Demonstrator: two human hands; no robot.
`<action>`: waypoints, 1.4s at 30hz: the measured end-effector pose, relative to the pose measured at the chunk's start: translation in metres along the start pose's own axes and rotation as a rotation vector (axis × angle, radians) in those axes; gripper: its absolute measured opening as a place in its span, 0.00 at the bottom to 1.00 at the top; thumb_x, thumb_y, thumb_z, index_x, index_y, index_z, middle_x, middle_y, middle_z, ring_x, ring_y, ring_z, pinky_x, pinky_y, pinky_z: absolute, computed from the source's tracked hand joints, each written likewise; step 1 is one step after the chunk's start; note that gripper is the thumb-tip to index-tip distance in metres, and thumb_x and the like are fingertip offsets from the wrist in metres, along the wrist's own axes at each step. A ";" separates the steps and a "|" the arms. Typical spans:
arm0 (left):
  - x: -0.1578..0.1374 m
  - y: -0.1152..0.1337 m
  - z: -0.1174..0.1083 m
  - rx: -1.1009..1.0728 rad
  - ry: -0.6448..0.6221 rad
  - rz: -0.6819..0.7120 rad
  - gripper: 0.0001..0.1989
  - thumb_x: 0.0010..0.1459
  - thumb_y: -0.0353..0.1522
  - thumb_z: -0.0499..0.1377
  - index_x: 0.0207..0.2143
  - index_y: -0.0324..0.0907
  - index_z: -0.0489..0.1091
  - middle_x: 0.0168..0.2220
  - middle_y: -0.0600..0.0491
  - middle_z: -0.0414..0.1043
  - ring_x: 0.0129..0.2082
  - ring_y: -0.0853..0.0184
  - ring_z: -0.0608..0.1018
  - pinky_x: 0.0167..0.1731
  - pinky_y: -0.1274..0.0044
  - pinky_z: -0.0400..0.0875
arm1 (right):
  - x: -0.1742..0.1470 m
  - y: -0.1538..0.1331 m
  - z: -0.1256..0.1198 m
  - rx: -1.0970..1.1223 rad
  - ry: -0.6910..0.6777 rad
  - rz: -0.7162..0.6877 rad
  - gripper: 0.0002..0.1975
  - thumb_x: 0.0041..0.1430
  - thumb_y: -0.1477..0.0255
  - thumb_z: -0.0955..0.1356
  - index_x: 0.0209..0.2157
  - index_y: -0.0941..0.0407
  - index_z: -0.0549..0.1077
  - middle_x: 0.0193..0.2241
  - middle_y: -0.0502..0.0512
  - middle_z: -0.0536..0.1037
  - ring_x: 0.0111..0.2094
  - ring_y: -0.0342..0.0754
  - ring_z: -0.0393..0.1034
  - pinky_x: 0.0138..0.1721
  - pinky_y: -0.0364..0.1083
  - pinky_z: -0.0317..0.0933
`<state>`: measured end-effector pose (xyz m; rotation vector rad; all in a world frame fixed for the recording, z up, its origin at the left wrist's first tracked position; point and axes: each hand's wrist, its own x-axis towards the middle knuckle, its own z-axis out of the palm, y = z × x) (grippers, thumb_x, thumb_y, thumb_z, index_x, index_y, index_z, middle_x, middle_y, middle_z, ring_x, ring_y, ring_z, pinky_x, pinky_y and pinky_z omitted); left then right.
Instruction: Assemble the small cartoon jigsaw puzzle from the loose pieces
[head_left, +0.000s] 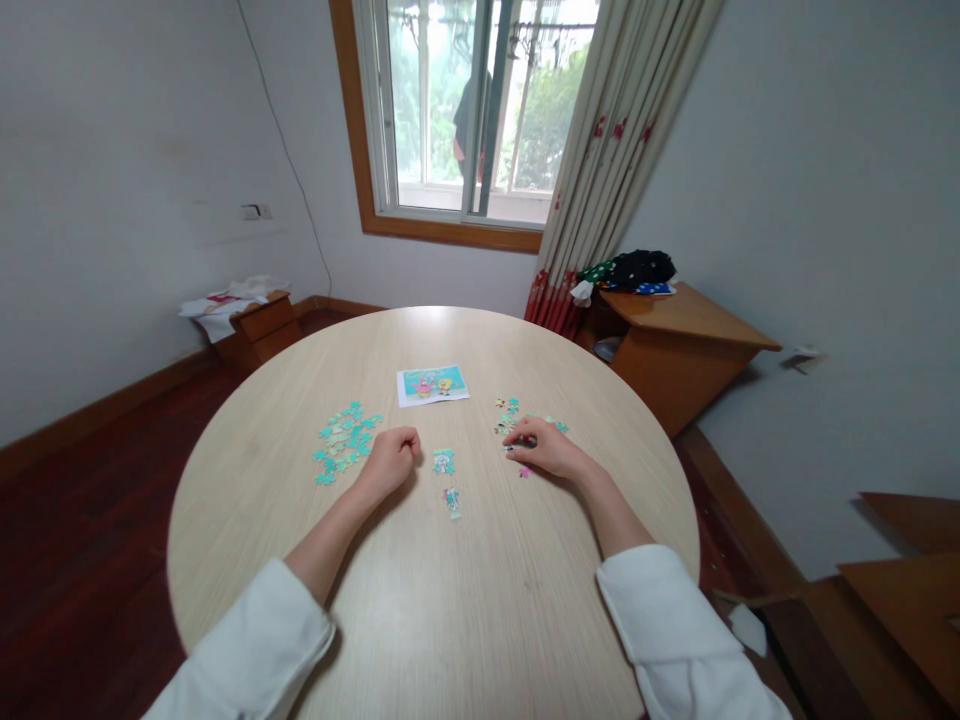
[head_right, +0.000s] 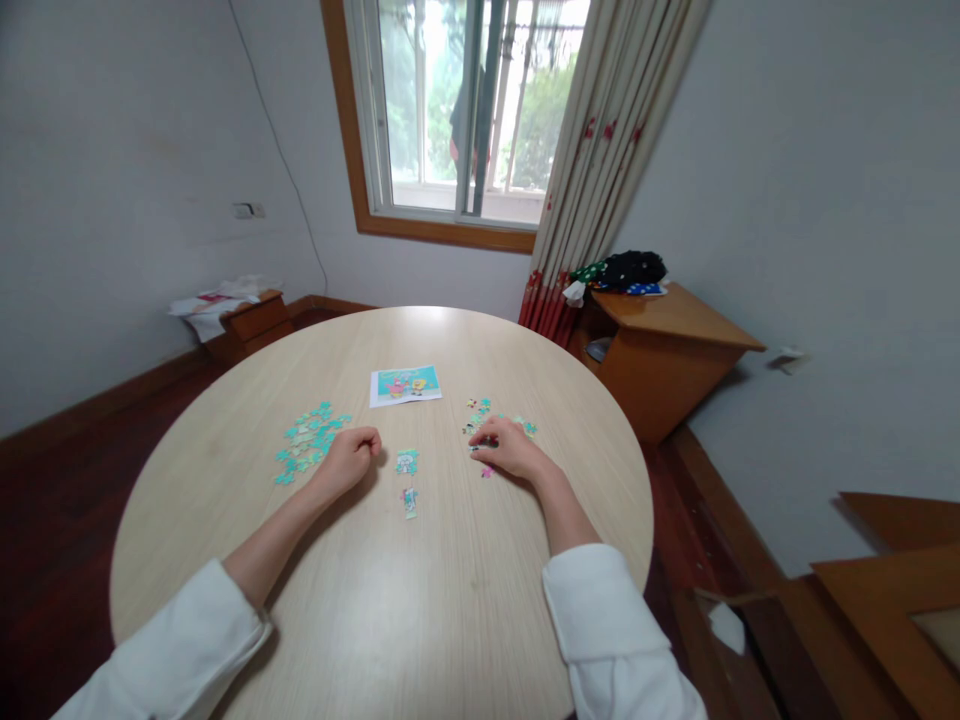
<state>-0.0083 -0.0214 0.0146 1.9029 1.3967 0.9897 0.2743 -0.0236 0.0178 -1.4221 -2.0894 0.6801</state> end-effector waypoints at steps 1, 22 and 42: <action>0.000 0.000 0.000 -0.002 0.002 0.001 0.07 0.35 0.24 0.44 0.13 0.42 0.57 0.15 0.56 0.61 0.21 0.69 0.65 0.25 0.78 0.55 | 0.000 -0.001 0.000 0.005 -0.005 0.001 0.06 0.47 0.73 0.70 0.30 0.57 0.77 0.34 0.54 0.73 0.35 0.45 0.67 0.39 0.46 0.60; 0.001 -0.006 0.003 0.003 -0.009 0.020 0.08 0.36 0.24 0.44 0.14 0.42 0.58 0.15 0.56 0.61 0.21 0.70 0.66 0.25 0.79 0.55 | 0.002 -0.008 0.003 -0.077 0.018 0.004 0.10 0.43 0.73 0.74 0.32 0.57 0.77 0.35 0.55 0.73 0.38 0.47 0.66 0.42 0.47 0.58; 0.000 -0.002 0.002 -0.018 -0.002 0.000 0.07 0.35 0.24 0.44 0.13 0.42 0.58 0.15 0.56 0.61 0.21 0.69 0.66 0.25 0.78 0.57 | 0.003 -0.012 0.004 -0.102 -0.010 0.002 0.06 0.43 0.74 0.73 0.27 0.57 0.74 0.31 0.52 0.72 0.33 0.45 0.64 0.37 0.45 0.57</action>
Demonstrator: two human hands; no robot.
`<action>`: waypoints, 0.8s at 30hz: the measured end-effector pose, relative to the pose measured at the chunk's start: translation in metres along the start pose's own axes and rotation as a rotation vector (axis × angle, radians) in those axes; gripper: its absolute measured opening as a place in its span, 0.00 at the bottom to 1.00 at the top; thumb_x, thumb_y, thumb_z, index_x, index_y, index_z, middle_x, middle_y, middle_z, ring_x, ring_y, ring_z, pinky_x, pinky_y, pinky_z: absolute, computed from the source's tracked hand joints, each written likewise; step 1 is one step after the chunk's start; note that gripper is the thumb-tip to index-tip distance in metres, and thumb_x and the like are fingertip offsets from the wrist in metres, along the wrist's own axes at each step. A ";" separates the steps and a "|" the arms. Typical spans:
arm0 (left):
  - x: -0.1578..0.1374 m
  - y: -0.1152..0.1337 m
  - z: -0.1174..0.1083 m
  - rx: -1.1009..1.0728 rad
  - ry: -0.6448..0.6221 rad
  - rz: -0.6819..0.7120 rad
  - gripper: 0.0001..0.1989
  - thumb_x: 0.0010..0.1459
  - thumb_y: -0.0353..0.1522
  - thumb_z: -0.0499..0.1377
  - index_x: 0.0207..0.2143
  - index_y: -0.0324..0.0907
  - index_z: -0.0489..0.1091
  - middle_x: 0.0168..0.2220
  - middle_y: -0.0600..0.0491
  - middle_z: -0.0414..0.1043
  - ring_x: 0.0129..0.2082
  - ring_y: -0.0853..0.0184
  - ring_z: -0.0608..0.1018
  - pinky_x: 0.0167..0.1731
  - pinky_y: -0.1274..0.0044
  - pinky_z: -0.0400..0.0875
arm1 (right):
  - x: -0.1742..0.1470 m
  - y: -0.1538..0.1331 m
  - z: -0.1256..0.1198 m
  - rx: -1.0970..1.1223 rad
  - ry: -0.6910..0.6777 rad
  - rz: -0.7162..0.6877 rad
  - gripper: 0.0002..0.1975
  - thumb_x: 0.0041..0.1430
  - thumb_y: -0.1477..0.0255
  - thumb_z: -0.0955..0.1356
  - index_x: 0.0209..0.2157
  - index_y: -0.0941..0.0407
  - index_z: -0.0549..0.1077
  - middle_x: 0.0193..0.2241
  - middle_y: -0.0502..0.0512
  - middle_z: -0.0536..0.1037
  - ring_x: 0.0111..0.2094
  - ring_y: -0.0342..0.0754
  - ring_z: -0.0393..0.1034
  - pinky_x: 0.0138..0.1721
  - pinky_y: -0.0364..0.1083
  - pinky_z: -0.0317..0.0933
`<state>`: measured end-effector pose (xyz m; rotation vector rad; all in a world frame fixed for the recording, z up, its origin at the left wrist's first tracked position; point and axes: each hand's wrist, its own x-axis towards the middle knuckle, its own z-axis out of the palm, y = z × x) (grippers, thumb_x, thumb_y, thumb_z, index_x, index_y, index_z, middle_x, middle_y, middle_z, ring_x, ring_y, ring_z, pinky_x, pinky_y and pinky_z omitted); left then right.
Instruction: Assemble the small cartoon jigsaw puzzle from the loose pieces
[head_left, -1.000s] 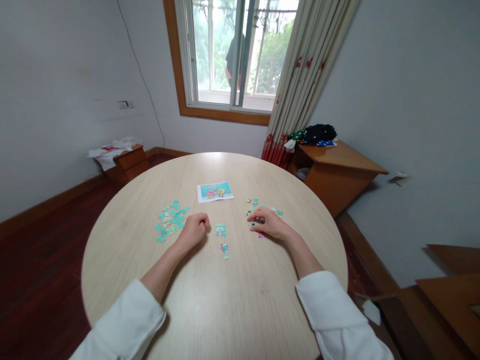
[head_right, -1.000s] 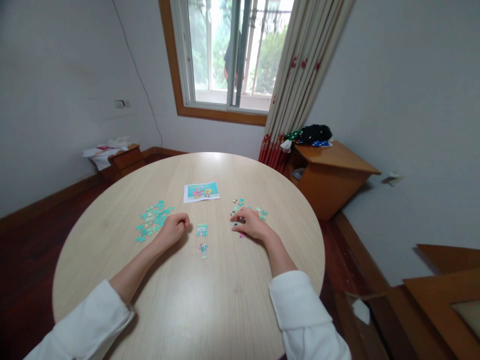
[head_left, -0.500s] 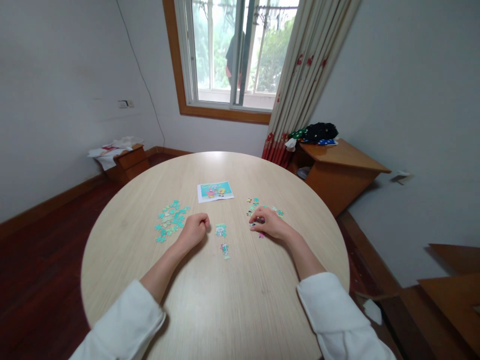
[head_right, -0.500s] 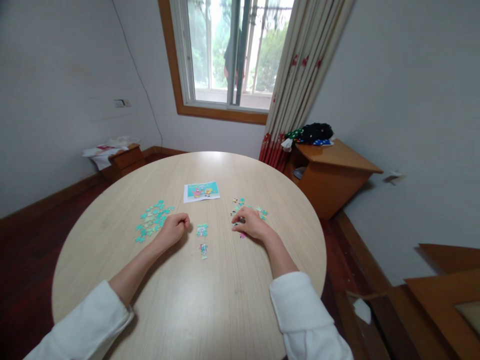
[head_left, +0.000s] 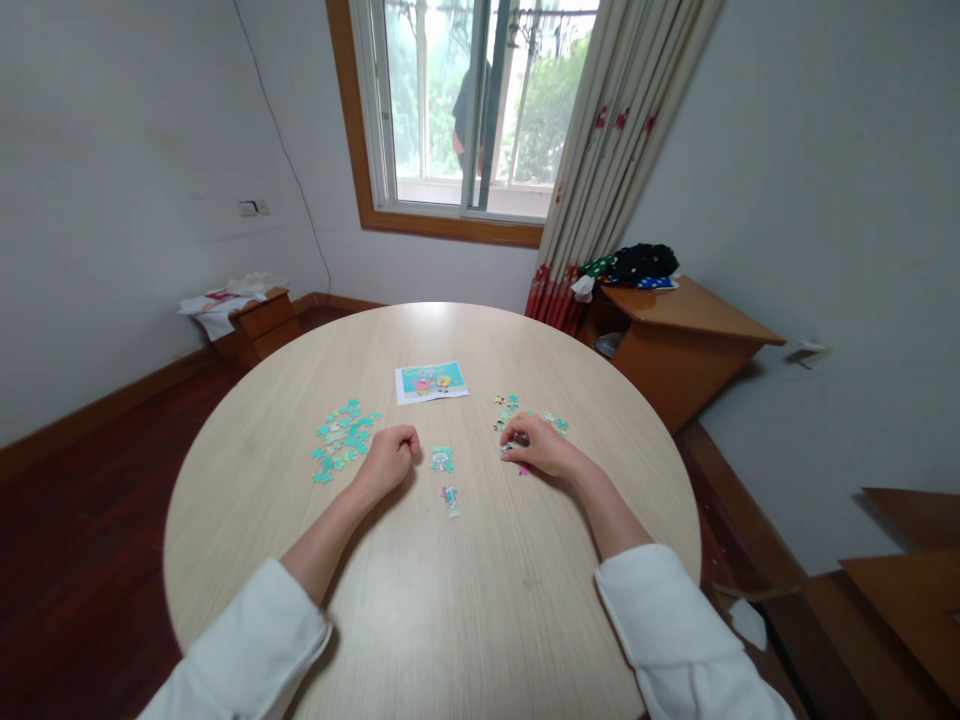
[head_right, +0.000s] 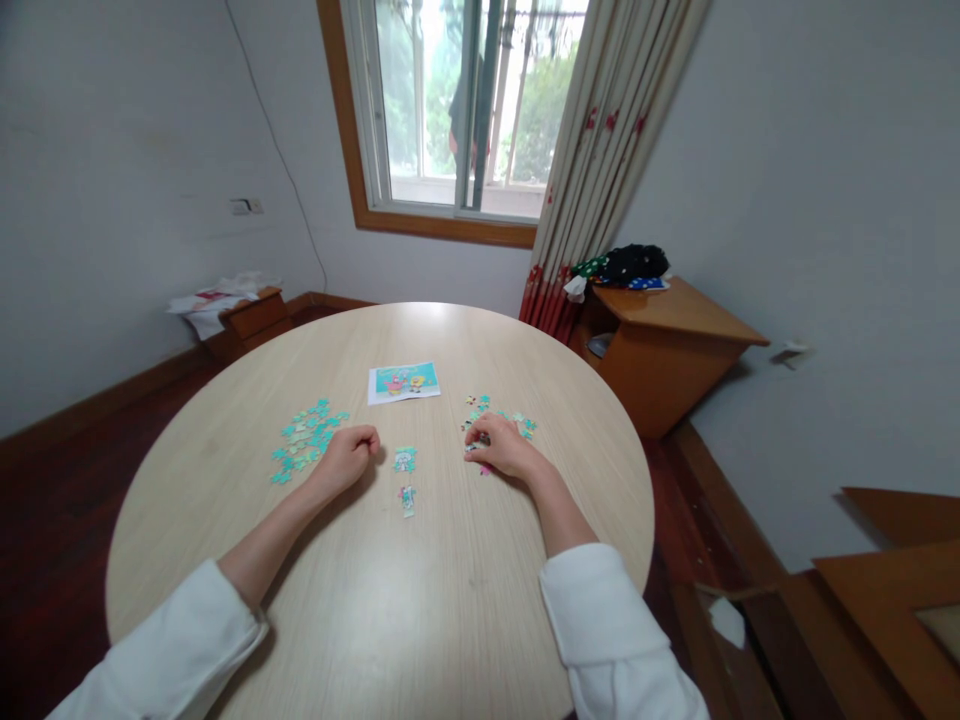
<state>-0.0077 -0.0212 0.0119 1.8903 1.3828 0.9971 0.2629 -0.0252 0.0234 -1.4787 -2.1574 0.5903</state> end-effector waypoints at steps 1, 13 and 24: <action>0.000 0.001 0.000 0.001 0.001 -0.003 0.08 0.35 0.24 0.44 0.13 0.42 0.58 0.15 0.56 0.61 0.21 0.69 0.66 0.25 0.78 0.57 | 0.000 -0.001 0.000 -0.001 -0.001 0.000 0.06 0.43 0.75 0.72 0.27 0.57 0.74 0.30 0.52 0.72 0.33 0.45 0.64 0.37 0.45 0.57; 0.000 0.001 -0.001 0.017 -0.001 0.003 0.08 0.37 0.23 0.44 0.14 0.41 0.59 0.16 0.56 0.63 0.22 0.69 0.67 0.26 0.79 0.58 | -0.002 -0.007 0.001 0.109 0.039 0.031 0.08 0.43 0.76 0.71 0.30 0.57 0.74 0.31 0.53 0.75 0.33 0.46 0.68 0.37 0.46 0.60; -0.003 0.024 0.005 -0.378 -0.104 -0.113 0.07 0.46 0.31 0.53 0.26 0.38 0.69 0.19 0.55 0.67 0.21 0.70 0.70 0.26 0.77 0.63 | 0.002 -0.049 0.022 0.276 0.368 -0.213 0.12 0.48 0.71 0.71 0.37 0.55 0.72 0.33 0.54 0.76 0.34 0.46 0.70 0.39 0.47 0.64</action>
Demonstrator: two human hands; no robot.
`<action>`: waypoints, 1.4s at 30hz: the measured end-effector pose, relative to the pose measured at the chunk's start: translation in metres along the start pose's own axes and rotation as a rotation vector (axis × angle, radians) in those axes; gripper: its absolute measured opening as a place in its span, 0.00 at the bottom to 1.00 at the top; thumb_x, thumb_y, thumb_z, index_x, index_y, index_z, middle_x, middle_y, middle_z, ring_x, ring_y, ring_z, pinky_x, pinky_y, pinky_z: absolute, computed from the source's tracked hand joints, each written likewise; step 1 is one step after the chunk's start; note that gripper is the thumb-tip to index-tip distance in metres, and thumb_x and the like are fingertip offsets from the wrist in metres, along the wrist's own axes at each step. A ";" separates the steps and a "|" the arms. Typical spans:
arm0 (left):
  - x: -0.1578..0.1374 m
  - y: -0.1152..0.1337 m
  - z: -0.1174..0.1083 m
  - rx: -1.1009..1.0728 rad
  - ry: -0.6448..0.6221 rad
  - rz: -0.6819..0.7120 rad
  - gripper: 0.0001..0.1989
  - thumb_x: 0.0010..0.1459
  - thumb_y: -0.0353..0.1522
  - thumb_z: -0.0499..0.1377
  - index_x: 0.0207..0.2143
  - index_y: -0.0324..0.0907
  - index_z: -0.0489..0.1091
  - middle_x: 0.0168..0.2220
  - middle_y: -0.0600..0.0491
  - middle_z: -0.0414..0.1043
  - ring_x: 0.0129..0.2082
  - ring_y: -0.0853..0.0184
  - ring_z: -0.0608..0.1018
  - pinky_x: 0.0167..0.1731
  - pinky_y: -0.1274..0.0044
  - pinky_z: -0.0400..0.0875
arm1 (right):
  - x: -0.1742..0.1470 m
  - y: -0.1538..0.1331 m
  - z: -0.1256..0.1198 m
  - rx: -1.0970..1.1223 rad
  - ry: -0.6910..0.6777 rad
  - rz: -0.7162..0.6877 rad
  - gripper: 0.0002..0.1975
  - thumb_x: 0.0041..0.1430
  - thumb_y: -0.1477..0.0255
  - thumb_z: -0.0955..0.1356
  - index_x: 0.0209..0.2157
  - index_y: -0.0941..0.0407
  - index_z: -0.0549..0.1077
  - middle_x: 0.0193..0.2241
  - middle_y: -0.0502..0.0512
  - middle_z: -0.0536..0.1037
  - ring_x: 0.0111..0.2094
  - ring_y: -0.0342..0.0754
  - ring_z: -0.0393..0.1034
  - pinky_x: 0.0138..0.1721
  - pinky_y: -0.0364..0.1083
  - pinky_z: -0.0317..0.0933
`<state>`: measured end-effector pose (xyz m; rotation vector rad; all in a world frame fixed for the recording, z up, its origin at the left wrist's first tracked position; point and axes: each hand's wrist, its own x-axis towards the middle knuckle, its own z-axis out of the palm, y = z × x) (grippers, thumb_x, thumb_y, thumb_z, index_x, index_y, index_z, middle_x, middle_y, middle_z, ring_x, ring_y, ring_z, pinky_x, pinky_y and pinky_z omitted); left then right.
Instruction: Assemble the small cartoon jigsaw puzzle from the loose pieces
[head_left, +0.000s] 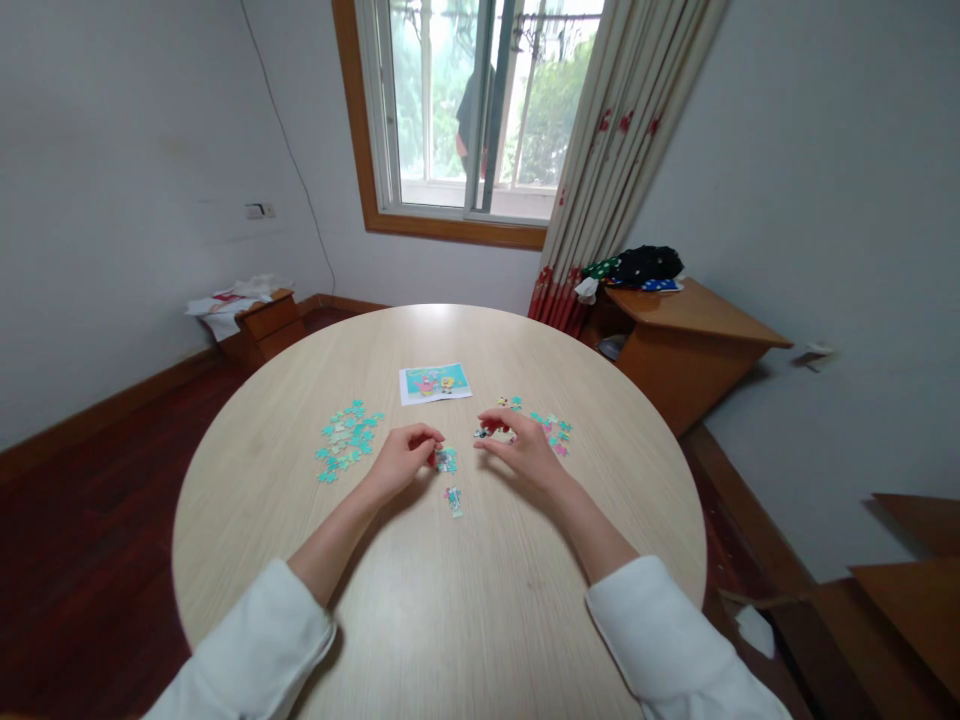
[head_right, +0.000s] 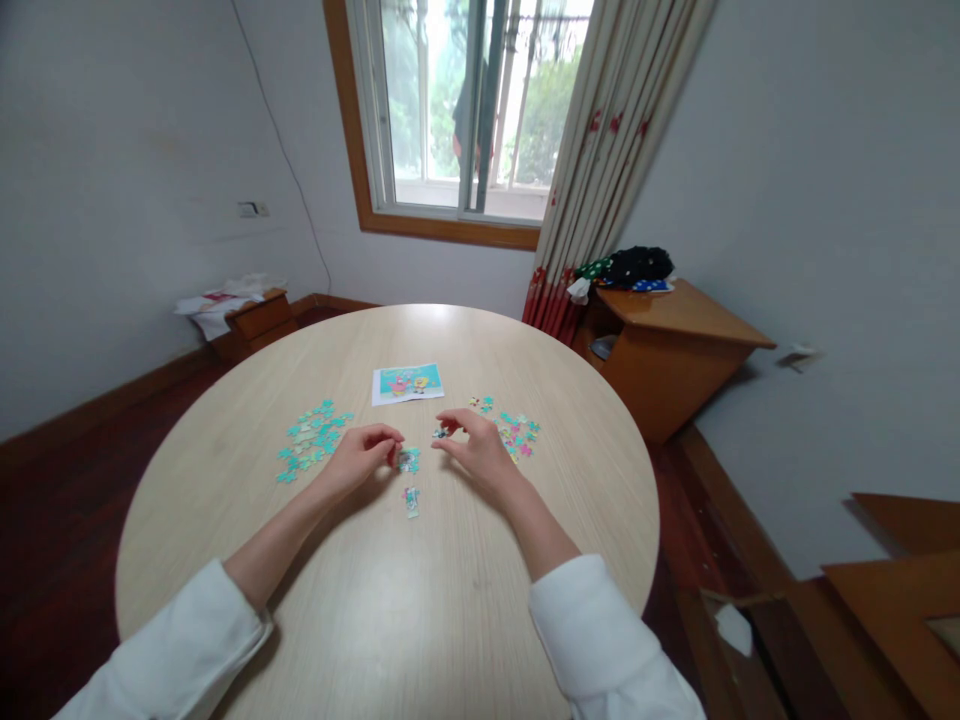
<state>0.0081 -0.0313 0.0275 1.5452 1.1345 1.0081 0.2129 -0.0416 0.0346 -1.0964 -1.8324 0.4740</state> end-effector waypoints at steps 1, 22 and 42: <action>-0.001 0.002 0.002 -0.032 -0.035 -0.005 0.08 0.47 0.33 0.55 0.26 0.37 0.70 0.19 0.55 0.67 0.21 0.70 0.70 0.26 0.77 0.64 | -0.001 -0.003 0.004 0.001 0.001 -0.023 0.13 0.48 0.70 0.71 0.38 0.55 0.72 0.33 0.54 0.76 0.34 0.46 0.70 0.38 0.47 0.64; -0.009 0.010 0.006 -0.142 -0.197 -0.024 0.17 0.46 0.44 0.60 0.21 0.37 0.69 0.17 0.56 0.63 0.19 0.73 0.64 0.23 0.78 0.57 | -0.009 -0.014 0.030 0.040 -0.038 -0.134 0.14 0.50 0.71 0.70 0.41 0.54 0.72 0.32 0.53 0.75 0.32 0.45 0.69 0.36 0.45 0.63; -0.003 0.006 -0.006 -0.071 -0.124 -0.066 0.15 0.45 0.41 0.60 0.19 0.38 0.65 0.13 0.59 0.60 0.15 0.76 0.60 0.18 0.80 0.50 | -0.010 -0.009 0.030 -0.034 -0.140 -0.126 0.11 0.52 0.74 0.70 0.40 0.56 0.74 0.31 0.54 0.76 0.34 0.45 0.69 0.39 0.46 0.62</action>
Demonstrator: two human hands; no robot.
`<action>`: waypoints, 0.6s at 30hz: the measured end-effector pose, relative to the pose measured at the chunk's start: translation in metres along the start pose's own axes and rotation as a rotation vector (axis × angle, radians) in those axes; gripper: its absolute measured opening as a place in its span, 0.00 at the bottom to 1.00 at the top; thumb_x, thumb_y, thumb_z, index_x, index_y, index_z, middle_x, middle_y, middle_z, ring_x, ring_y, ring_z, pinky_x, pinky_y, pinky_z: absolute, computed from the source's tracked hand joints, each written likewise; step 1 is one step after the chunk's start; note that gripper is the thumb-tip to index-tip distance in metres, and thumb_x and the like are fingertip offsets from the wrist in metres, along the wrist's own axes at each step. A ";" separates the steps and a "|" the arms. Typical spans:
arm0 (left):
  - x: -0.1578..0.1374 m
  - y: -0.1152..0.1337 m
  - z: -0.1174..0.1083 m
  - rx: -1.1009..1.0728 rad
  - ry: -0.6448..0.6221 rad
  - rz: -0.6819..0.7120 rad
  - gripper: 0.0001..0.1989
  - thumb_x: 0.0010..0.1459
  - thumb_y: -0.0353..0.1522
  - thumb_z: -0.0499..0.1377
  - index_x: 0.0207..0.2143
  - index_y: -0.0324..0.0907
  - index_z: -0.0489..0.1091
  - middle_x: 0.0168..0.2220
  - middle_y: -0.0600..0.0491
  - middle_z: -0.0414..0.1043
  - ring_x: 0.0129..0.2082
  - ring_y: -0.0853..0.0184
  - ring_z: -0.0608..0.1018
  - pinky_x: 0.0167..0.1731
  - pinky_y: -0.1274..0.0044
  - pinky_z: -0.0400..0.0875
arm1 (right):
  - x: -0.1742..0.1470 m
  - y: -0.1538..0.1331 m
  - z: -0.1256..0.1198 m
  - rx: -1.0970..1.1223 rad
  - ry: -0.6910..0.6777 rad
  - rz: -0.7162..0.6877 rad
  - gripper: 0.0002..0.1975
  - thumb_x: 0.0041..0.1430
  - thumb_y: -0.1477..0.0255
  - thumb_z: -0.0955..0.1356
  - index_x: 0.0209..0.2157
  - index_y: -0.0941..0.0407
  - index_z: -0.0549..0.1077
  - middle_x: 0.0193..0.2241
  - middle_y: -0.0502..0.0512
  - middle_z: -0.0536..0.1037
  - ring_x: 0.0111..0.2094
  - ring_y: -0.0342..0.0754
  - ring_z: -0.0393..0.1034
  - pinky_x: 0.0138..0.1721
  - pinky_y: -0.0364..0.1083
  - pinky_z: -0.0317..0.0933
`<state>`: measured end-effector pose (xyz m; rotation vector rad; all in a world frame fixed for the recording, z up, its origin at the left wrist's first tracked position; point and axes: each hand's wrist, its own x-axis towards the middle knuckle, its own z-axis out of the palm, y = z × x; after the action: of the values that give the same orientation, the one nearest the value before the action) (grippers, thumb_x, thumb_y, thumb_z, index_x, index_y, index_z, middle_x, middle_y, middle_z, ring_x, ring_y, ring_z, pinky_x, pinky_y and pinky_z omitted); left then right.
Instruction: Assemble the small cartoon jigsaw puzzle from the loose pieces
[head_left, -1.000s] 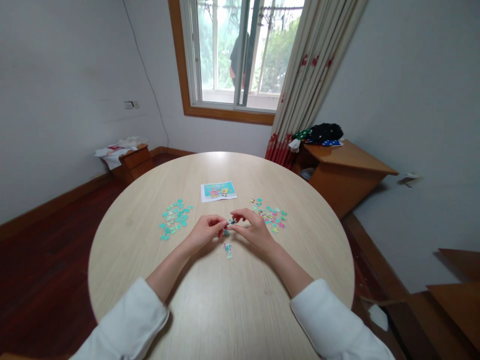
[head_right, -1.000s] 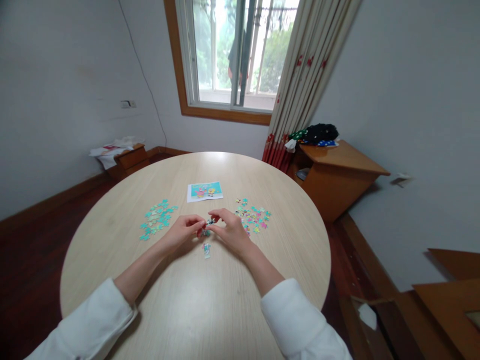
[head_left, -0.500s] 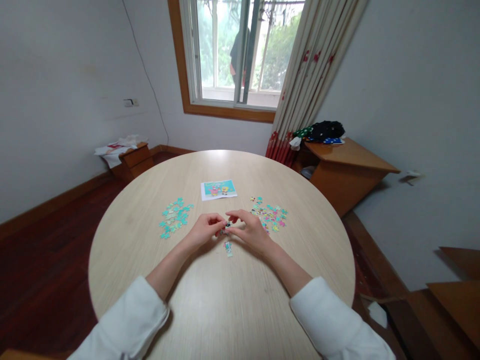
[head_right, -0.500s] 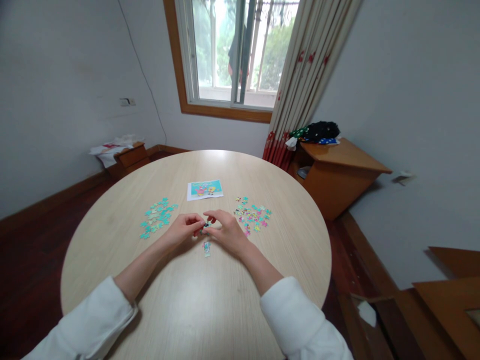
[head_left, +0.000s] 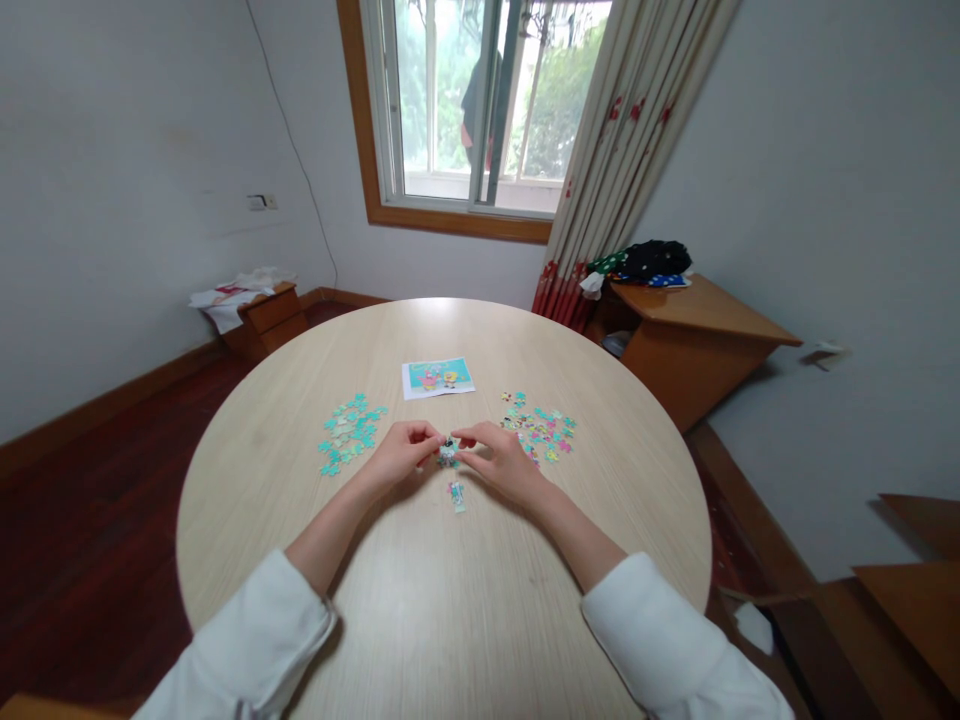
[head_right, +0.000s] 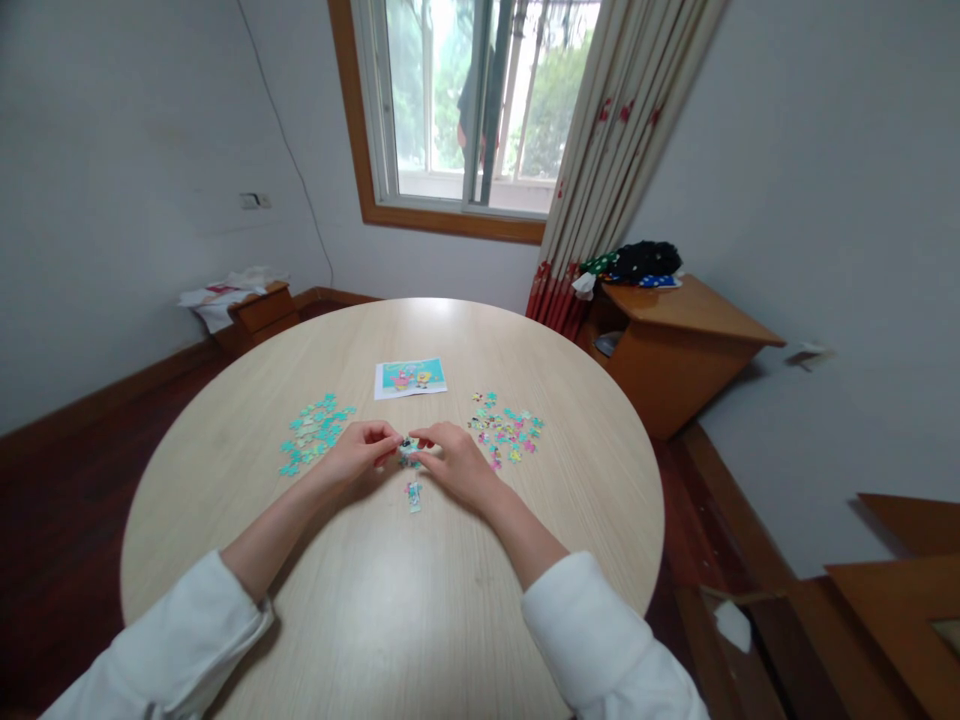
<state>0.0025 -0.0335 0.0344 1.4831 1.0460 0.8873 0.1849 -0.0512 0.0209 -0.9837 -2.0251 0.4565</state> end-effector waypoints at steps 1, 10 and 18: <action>0.000 0.000 0.000 0.003 -0.002 -0.004 0.15 0.44 0.41 0.60 0.19 0.38 0.66 0.13 0.59 0.60 0.15 0.76 0.60 0.18 0.80 0.50 | 0.000 0.000 0.000 -0.003 0.001 0.000 0.11 0.52 0.74 0.70 0.40 0.56 0.74 0.31 0.54 0.76 0.34 0.45 0.69 0.38 0.46 0.62; 0.000 -0.004 -0.001 0.021 -0.036 -0.009 0.16 0.45 0.42 0.60 0.19 0.37 0.66 0.13 0.58 0.60 0.14 0.76 0.60 0.17 0.80 0.50 | 0.000 0.001 0.001 -0.013 0.035 -0.007 0.08 0.53 0.75 0.69 0.37 0.57 0.74 0.30 0.54 0.76 0.33 0.44 0.69 0.37 0.45 0.62; -0.001 -0.001 -0.001 0.042 -0.053 -0.028 0.16 0.46 0.42 0.59 0.18 0.37 0.67 0.12 0.58 0.59 0.15 0.76 0.59 0.18 0.80 0.49 | 0.000 0.000 0.001 -0.012 0.010 0.017 0.08 0.53 0.73 0.69 0.37 0.57 0.75 0.30 0.54 0.76 0.33 0.44 0.68 0.37 0.45 0.61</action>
<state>0.0008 -0.0344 0.0339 1.5155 1.0496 0.8058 0.1846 -0.0512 0.0202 -1.0094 -2.0134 0.4484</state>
